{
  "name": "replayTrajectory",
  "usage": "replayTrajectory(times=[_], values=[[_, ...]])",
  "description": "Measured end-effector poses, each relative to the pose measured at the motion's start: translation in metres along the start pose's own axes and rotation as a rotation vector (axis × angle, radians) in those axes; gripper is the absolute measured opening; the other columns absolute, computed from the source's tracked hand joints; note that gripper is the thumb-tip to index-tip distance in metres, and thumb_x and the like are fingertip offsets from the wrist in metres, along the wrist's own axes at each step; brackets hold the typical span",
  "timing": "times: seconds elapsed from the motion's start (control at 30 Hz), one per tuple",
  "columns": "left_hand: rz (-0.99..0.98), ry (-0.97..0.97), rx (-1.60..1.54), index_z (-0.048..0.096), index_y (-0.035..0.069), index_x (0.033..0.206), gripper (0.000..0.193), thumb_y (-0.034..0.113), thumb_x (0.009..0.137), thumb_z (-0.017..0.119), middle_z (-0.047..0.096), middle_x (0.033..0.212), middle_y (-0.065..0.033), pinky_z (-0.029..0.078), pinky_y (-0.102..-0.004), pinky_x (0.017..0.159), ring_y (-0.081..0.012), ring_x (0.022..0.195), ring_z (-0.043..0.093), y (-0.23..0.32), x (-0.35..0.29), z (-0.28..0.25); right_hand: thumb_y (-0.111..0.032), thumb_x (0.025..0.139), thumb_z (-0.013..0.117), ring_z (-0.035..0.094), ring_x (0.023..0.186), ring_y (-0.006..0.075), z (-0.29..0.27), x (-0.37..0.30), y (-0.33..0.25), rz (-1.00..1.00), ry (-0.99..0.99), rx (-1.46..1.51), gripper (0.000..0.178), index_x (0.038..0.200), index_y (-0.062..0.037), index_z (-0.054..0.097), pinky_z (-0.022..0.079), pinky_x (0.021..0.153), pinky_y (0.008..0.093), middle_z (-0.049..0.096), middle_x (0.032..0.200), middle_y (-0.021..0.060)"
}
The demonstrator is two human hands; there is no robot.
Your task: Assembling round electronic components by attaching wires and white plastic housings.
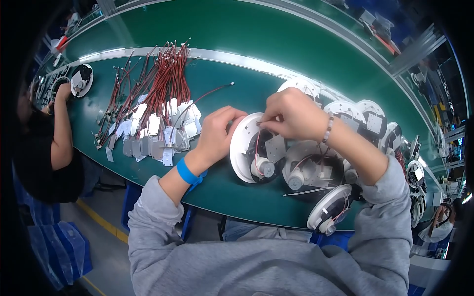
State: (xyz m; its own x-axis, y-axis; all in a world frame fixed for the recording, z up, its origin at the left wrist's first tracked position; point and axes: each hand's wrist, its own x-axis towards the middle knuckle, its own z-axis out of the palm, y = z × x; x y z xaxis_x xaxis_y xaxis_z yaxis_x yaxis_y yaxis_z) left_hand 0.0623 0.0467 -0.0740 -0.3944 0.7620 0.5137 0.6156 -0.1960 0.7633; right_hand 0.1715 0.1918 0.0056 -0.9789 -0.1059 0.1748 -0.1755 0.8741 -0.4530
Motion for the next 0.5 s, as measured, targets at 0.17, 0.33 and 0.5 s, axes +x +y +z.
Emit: replayTrajectory(times=[0.17,0.33,0.5], values=[[-0.029,0.02,0.044,0.057,0.0,0.075,0.009,0.008,0.074,0.053,0.055,0.067,-0.0123,0.042,-0.0282,0.048,-0.0231,0.056,0.053,0.0,-0.002,0.0,-0.014,0.061,0.061,0.052,0.053,0.0209,0.005,0.0,-0.005,-0.087,-0.064,-0.455,0.007,0.061,-0.0071,0.061,0.043,0.047,0.0318,0.05,0.058,0.0059],[-0.06,0.026,-0.027,0.058,-0.001,0.076,0.009,0.007,0.075,0.053,0.056,0.069,-0.0121,0.041,-0.0276,0.048,-0.0216,0.057,0.053,-0.006,-0.005,0.007,-0.015,0.061,0.059,0.053,0.056,0.0221,0.014,-0.004,-0.003,-0.167,-0.07,-0.563,0.006,0.062,-0.0089,0.06,0.044,0.049,0.0315,0.05,0.063,0.0053],[-0.116,-0.032,-0.061,0.057,-0.002,0.079,0.01,0.007,0.076,0.055,0.058,0.071,-0.0098,0.044,-0.0255,0.055,-0.0151,0.062,0.055,0.001,-0.003,0.008,-0.005,0.061,0.057,0.053,0.057,0.0253,0.004,-0.013,-0.004,-0.022,-0.044,-0.248,0.004,0.064,-0.0048,0.06,0.044,0.051,0.0329,0.051,0.064,0.0076]])
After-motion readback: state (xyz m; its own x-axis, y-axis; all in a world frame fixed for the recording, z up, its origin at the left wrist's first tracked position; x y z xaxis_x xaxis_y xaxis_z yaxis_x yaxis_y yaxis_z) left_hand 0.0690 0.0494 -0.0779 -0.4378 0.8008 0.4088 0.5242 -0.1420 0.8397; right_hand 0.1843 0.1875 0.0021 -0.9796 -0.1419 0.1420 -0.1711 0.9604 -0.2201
